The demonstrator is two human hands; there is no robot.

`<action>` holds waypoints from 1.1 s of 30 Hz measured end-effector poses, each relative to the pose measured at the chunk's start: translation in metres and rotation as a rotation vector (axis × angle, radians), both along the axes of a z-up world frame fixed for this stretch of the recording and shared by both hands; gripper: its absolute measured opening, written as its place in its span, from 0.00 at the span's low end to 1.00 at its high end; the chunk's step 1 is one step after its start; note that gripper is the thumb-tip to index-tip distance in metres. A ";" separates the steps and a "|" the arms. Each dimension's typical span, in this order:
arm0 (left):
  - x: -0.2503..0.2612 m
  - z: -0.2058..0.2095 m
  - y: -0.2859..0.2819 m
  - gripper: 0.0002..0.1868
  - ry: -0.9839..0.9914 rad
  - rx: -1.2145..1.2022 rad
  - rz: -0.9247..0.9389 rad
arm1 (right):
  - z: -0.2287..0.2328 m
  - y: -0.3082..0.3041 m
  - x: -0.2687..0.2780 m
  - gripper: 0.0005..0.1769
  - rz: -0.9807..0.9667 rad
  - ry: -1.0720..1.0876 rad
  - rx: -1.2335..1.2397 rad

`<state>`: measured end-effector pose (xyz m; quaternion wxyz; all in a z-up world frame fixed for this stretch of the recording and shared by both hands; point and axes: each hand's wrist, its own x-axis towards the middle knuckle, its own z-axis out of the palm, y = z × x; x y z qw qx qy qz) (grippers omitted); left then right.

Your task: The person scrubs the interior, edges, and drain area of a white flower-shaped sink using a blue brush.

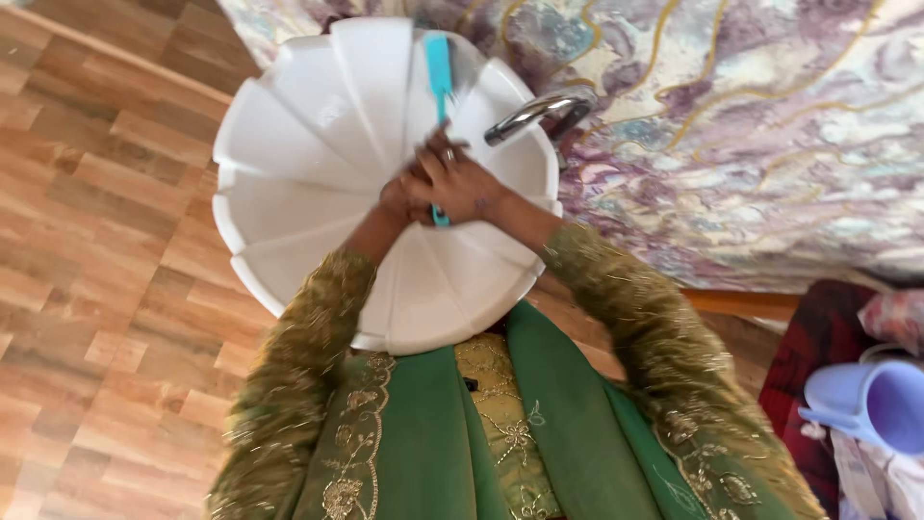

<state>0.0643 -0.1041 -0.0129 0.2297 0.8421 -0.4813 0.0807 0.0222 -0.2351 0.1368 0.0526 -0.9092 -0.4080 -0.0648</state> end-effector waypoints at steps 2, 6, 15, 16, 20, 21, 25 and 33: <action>-0.048 -0.025 0.011 0.27 0.059 -0.085 -0.033 | -0.014 0.007 -0.035 0.41 0.065 0.074 -0.067; -0.042 -0.044 0.024 0.25 -0.005 -0.138 0.016 | -0.028 0.024 -0.049 0.32 0.142 0.010 -0.114; -0.016 -0.051 0.030 0.22 0.365 -0.163 0.120 | -0.043 0.033 -0.039 0.34 0.203 -0.135 -0.012; -0.024 -0.050 0.029 0.22 0.457 -0.224 0.135 | -0.046 0.036 -0.049 0.33 0.245 -0.076 -0.066; 0.013 0.002 0.049 0.28 -0.126 0.123 0.223 | -0.042 0.046 -0.013 0.35 0.243 -0.345 0.029; 0.021 0.019 0.056 0.29 -0.143 0.266 0.233 | -0.038 0.042 -0.005 0.35 0.219 -0.310 0.077; 0.026 0.053 0.039 0.37 -0.311 0.662 0.139 | -0.012 0.026 0.034 0.37 0.159 -0.216 0.189; 0.013 -0.035 0.091 0.28 -0.324 -0.062 0.190 | -0.008 0.076 0.020 0.34 0.316 -0.192 0.223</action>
